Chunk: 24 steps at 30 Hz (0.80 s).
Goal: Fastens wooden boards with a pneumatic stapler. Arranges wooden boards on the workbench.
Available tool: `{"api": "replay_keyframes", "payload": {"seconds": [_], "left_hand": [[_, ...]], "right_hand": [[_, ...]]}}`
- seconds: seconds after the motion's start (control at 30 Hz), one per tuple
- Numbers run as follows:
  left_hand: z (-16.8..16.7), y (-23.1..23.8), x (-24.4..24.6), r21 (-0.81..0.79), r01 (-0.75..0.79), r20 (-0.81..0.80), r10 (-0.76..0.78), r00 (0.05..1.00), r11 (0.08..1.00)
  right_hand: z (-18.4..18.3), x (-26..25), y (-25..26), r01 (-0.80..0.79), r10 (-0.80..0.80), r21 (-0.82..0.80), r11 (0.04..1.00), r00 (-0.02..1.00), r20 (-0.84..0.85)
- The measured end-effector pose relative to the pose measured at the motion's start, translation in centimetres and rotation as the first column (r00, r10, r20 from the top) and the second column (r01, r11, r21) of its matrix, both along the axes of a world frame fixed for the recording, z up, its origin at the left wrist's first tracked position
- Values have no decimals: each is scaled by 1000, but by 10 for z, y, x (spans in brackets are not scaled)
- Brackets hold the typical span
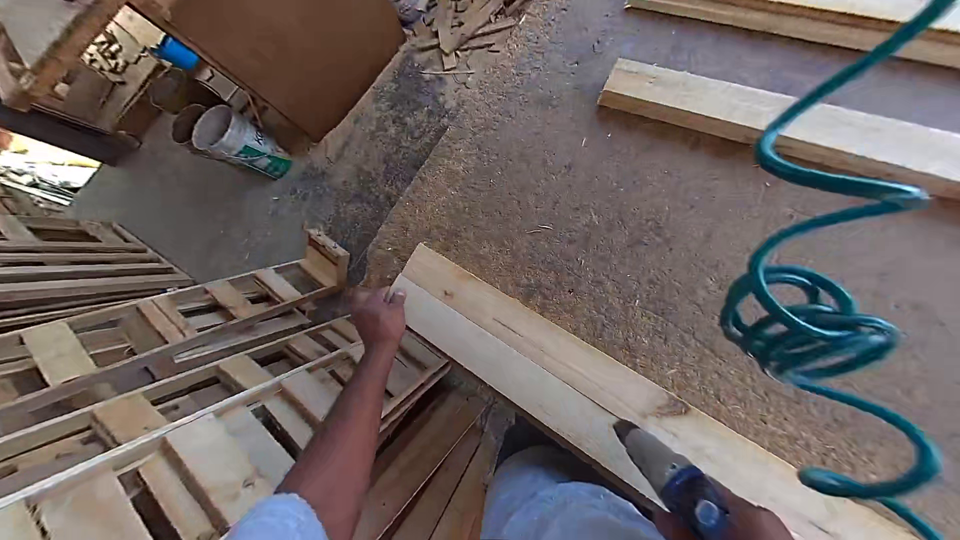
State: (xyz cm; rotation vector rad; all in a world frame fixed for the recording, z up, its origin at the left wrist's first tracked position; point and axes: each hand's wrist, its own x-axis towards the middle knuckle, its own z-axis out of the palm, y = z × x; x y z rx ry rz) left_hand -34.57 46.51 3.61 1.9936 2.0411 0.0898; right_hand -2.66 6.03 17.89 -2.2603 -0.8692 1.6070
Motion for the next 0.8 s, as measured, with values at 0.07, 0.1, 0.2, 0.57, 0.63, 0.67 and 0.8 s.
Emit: {"api": "replay_keyframes", "payload": {"seconds": [0.07,0.1,0.2,0.57,0.63,0.67,0.8], "left_hand": [[10,-35,7,-94,60,47,-56,997,994],[15,-56,13,-158,111,66,-101,993,981],[17,-122,35,-359,268,158,-225,962,894],[8,-167,58,-501,356,308,-222,925,789],[5,-168,56,-489,375,324,-235,916,787],[5,-169,56,-491,374,327,-231,916,787],[9,-169,59,-521,342,309,-201,930,782]], "right_hand": [[-1,-17,36,-109,110,-46,993,993,34],[-4,-26,51,-148,151,-80,986,988,39],[-12,-47,92,-241,244,-192,951,970,-11],[-24,-79,154,-379,369,-284,881,925,-91],[-24,-82,160,-386,375,-275,881,922,-95],[-24,-83,161,-384,374,-281,879,923,-92],[-21,-79,152,-358,349,-317,878,933,-84]]}}
